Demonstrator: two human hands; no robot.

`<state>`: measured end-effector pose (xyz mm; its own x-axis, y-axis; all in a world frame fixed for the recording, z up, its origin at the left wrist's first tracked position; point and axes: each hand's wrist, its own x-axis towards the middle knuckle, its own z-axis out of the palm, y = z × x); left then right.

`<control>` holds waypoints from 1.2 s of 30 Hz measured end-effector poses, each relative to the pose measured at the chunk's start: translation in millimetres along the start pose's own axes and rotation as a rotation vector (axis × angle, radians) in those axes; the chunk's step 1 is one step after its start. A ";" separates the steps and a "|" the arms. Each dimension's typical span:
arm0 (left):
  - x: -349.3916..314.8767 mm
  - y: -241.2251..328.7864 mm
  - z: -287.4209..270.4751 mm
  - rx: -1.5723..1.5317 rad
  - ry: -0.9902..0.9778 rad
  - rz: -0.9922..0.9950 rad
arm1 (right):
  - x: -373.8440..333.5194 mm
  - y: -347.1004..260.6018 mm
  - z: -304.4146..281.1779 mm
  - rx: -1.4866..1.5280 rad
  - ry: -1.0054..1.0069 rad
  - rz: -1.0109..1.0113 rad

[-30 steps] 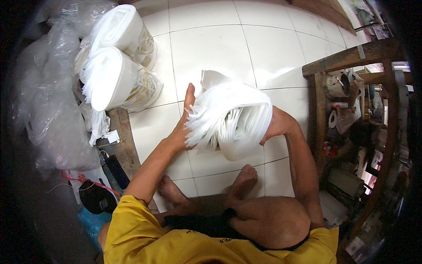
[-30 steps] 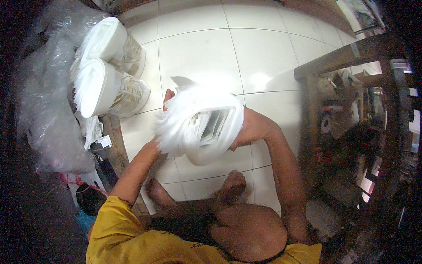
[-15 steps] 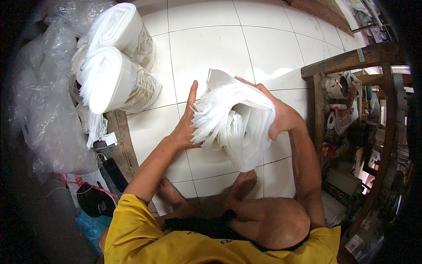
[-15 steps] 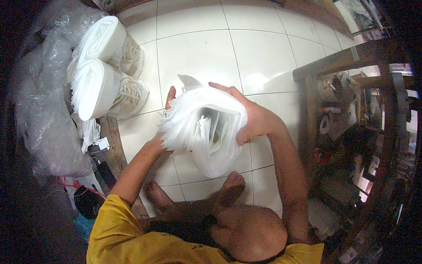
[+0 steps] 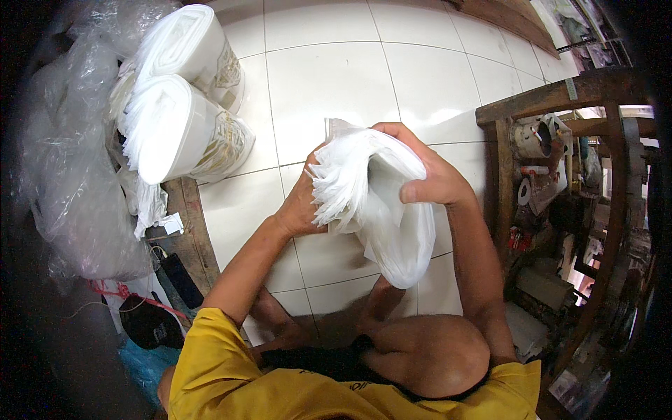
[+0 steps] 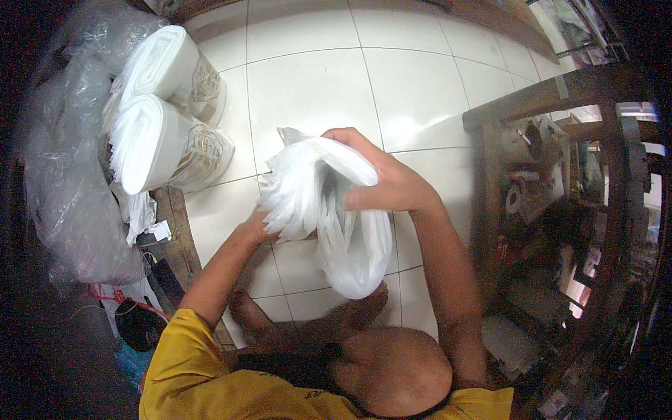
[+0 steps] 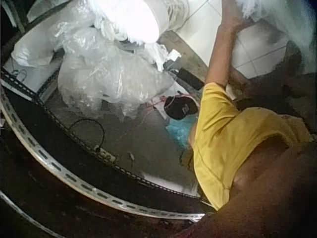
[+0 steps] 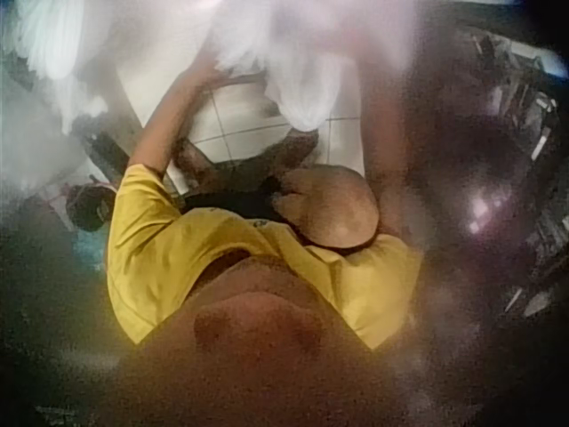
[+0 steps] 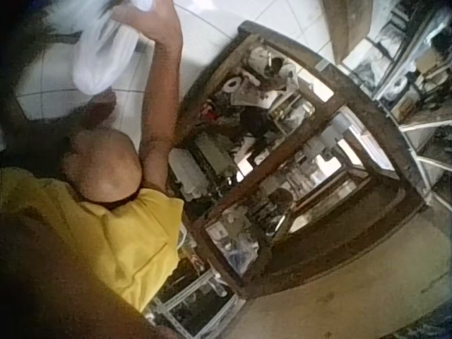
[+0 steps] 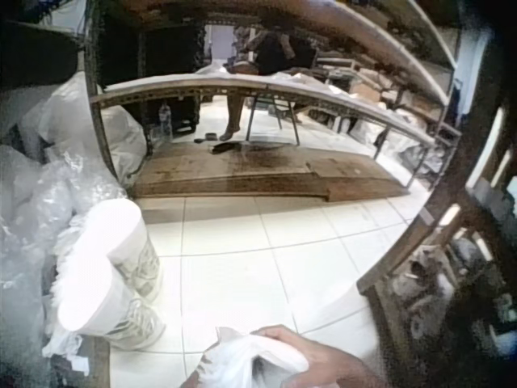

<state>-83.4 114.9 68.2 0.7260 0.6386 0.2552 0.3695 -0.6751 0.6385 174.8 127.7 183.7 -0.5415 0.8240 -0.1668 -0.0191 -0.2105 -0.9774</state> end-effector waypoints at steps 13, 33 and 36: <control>-16.7 20.5 58.9 -0.145 0.360 -0.186 | -77.8 15.2 62.3 -0.054 0.592 -0.163; -45.2 36.5 79.3 -0.246 0.437 -0.419 | -58.3 44.1 79.2 -0.172 0.580 -0.500; -47.5 34.3 77.7 -0.506 0.443 -0.505 | -88.4 81.5 68.9 -0.155 0.500 -0.292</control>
<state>-60.2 32.7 21.5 0.2091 0.9768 0.0453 0.2076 -0.0896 0.9741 163.2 1.5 127.7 -0.0705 0.9917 0.1072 0.0354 0.1099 -0.9933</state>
